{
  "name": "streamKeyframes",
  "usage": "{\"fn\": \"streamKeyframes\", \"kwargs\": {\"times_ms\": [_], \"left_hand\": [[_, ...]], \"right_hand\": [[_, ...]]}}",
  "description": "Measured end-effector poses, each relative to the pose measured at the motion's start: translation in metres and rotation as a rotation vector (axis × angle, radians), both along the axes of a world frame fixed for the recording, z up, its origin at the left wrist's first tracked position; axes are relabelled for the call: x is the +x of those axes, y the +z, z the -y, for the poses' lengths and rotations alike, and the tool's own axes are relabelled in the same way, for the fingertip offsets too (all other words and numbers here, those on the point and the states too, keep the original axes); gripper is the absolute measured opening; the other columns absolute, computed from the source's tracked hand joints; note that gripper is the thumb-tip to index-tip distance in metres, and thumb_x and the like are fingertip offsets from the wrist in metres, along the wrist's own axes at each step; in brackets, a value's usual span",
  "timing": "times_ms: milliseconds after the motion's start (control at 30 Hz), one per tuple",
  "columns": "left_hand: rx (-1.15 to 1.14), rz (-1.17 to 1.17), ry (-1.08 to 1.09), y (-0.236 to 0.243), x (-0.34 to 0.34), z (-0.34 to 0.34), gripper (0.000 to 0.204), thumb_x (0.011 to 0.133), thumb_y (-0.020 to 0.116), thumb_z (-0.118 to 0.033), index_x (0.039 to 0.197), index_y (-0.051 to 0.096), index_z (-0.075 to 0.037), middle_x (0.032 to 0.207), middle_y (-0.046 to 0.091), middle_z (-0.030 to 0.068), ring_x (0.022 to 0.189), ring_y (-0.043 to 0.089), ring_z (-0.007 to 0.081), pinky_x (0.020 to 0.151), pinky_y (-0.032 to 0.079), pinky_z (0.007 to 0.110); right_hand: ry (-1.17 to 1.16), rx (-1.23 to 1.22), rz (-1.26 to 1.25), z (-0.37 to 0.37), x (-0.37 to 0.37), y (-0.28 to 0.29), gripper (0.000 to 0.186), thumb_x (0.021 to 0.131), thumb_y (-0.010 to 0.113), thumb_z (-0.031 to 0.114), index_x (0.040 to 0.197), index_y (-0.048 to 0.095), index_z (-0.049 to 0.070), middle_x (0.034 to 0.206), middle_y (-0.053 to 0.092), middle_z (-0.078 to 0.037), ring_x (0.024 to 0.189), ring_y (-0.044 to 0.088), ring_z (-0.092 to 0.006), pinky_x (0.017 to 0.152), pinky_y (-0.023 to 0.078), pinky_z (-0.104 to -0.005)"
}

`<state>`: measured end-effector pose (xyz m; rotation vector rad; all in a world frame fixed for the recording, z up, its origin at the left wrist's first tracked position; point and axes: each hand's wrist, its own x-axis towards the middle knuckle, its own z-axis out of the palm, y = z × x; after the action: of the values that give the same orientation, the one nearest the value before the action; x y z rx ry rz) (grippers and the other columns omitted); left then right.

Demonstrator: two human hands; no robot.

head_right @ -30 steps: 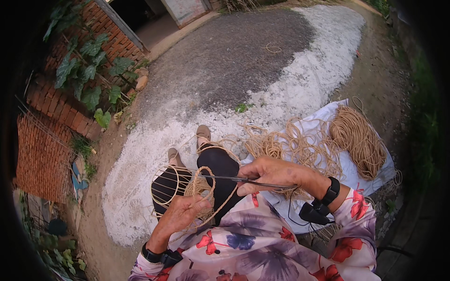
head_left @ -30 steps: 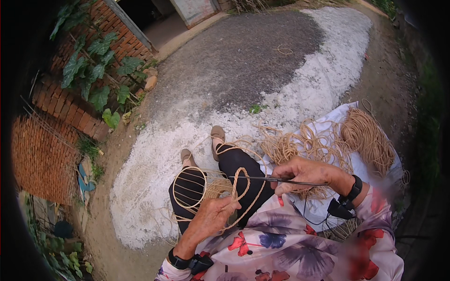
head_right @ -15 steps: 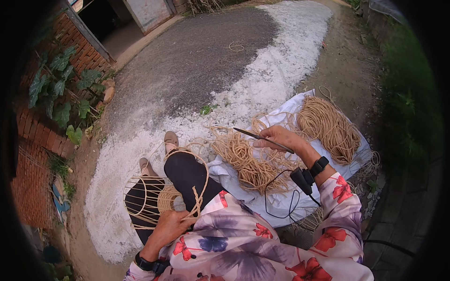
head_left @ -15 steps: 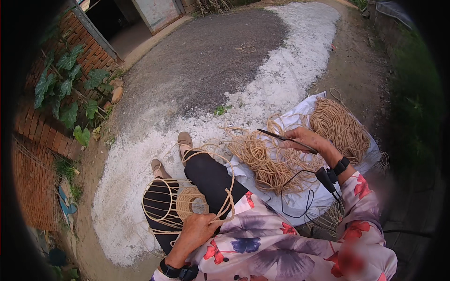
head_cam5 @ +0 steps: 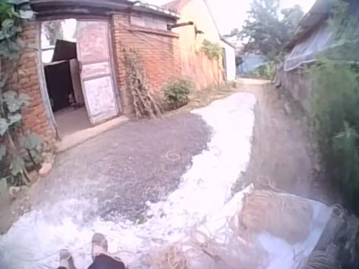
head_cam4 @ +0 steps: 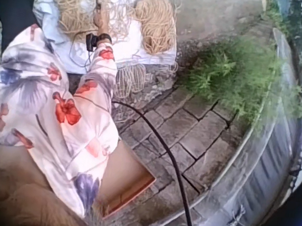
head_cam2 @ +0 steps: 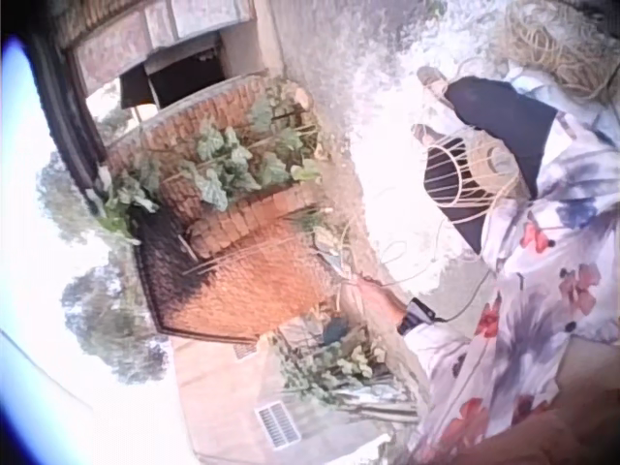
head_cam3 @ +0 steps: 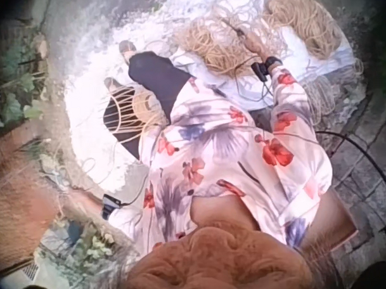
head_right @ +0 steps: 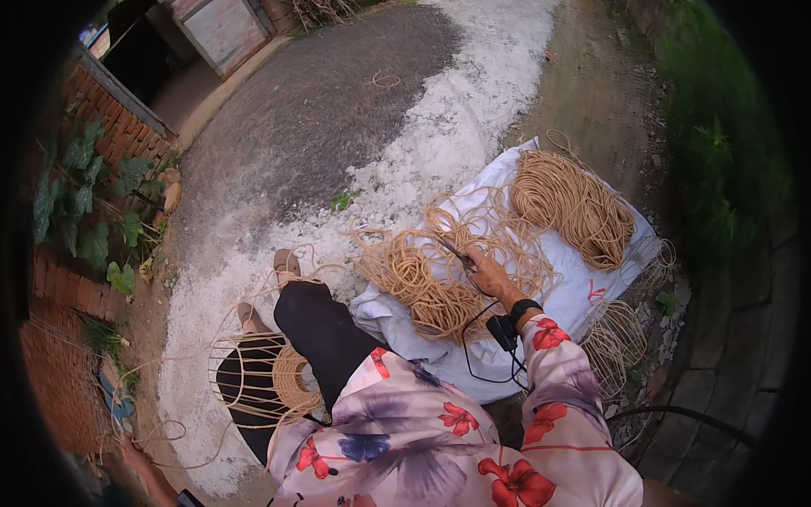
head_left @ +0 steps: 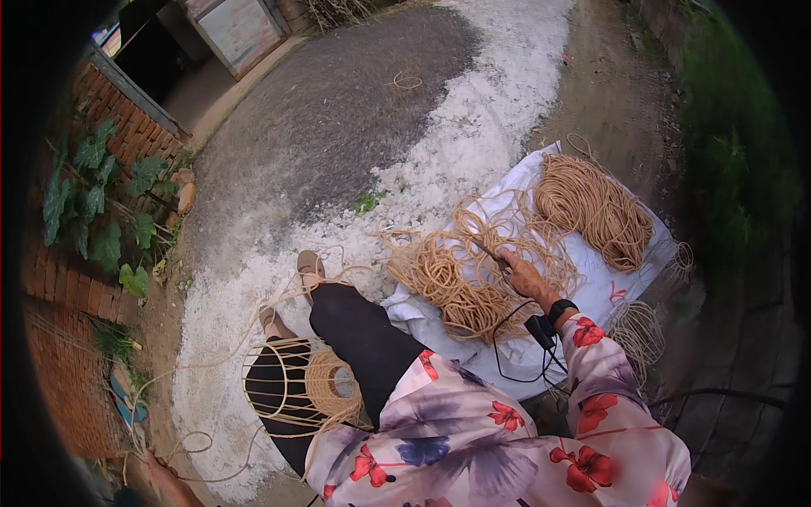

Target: Weaving a small basket-like frame with wooden strips and twine, and using scissors to cut the twine.

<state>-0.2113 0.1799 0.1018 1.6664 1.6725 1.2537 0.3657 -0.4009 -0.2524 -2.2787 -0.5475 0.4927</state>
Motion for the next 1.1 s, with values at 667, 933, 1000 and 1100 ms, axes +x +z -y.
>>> {"fn": "streamKeyframes", "kwargs": {"times_ms": [667,933,1000,1100], "left_hand": [[-0.006,-0.547,-1.088,0.035,0.22,0.228,0.02,0.081,0.066,-0.011,0.095,0.064,0.003,0.077,0.063,0.0123,0.071,0.061,0.0189,0.069,0.047,0.03],[-0.841,-0.279,-1.273,-0.018,0.235,0.262,0.028,0.091,0.059,-0.023,0.107,0.063,0.0,0.088,0.065,0.0106,0.068,0.06,0.013,0.061,0.05,0.025],[-0.905,-0.193,-1.267,-0.025,0.252,0.272,0.036,0.093,0.056,-0.029,0.113,0.06,0.001,0.095,0.064,0.0103,0.067,0.058,0.0112,0.06,0.05,0.024],[-0.983,0.044,-1.212,-0.039,0.26,0.282,0.049,0.094,0.052,-0.04,0.122,0.054,0.001,0.106,0.062,0.0103,0.066,0.056,0.0097,0.06,0.052,0.024]], "right_hand": [[-0.197,-0.025,0.01,-0.085,-0.067,-0.019,0.035,0.078,0.058,0.008,0.112,0.049,0.01,0.089,0.063,-0.025,0.086,0.061,-0.0434,0.074,0.046,-0.0474],[0.082,0.631,0.2,-0.138,-0.136,0.16,0.045,0.071,0.062,-0.005,0.114,0.052,0.005,0.08,0.059,-0.013,0.069,0.061,-0.0303,0.062,0.049,-0.037],[0.314,0.737,0.263,-0.139,-0.151,0.208,0.047,0.069,0.064,-0.004,0.114,0.053,0.006,0.083,0.06,-0.012,0.068,0.062,-0.0271,0.06,0.049,-0.0349],[0.605,0.823,0.221,-0.146,-0.17,0.242,0.048,0.069,0.066,-0.001,0.114,0.053,0.007,0.082,0.059,-0.01,0.068,0.062,-0.0256,0.059,0.049,-0.0345]]}}
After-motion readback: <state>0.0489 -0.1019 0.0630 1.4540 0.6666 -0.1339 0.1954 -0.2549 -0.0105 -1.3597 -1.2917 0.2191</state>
